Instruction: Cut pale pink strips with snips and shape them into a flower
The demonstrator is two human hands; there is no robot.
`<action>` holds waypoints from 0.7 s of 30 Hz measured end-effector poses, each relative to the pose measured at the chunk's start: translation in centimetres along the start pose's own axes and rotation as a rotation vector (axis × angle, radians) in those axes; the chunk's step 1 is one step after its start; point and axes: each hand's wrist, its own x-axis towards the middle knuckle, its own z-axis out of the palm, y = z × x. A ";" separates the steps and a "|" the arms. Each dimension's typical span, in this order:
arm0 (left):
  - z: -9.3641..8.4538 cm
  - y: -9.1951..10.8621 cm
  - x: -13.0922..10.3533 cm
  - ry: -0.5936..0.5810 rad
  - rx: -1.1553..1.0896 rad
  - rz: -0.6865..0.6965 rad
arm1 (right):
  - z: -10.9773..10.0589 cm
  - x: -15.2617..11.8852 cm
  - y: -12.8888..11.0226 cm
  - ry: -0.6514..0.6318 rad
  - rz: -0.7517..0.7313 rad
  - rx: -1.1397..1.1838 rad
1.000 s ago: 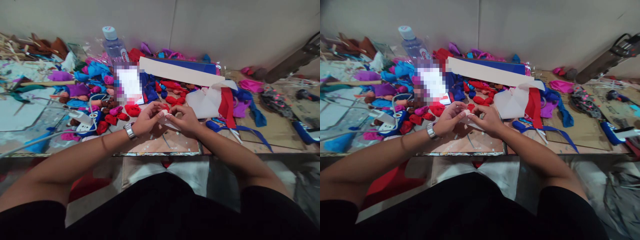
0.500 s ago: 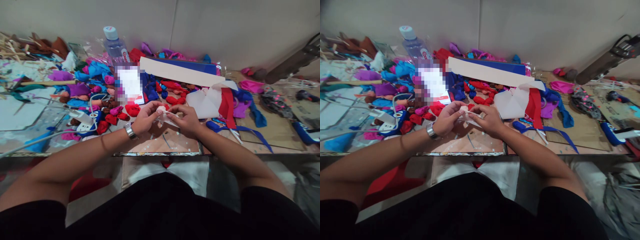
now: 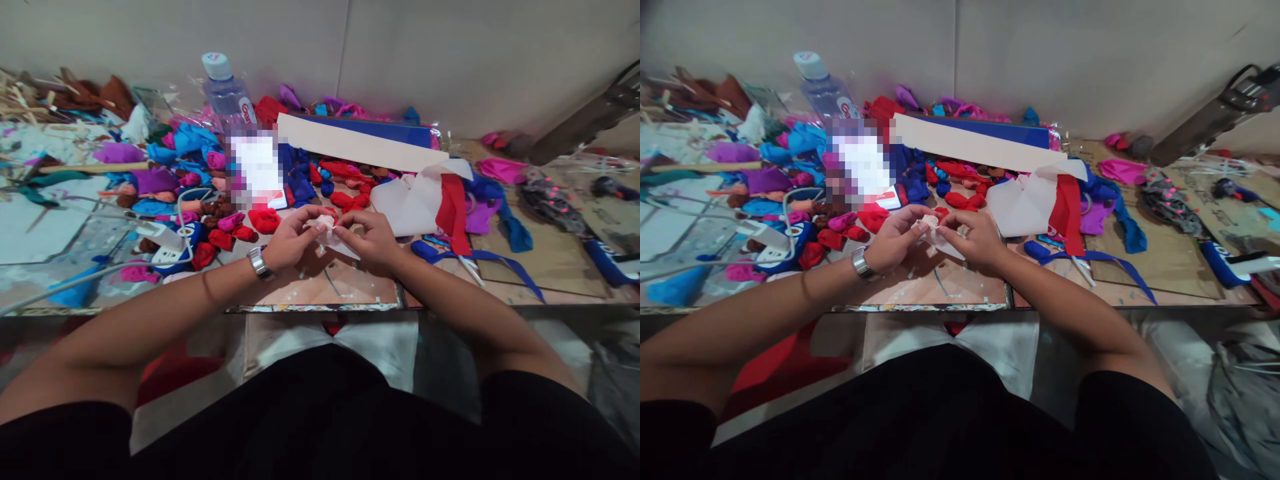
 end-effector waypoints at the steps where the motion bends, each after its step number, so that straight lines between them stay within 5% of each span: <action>1: 0.0 0.0 0.0 -0.002 0.017 0.002 | 0.0 0.0 0.0 -0.003 -0.004 -0.001; 14: 0.1 0.0 0.0 0.046 0.205 0.054 | 0.2 0.0 -0.2 0.000 0.014 -0.025; 21: -0.1 -0.2 0.2 0.111 0.081 0.013 | 0.0 0.1 -0.3 0.041 0.009 0.015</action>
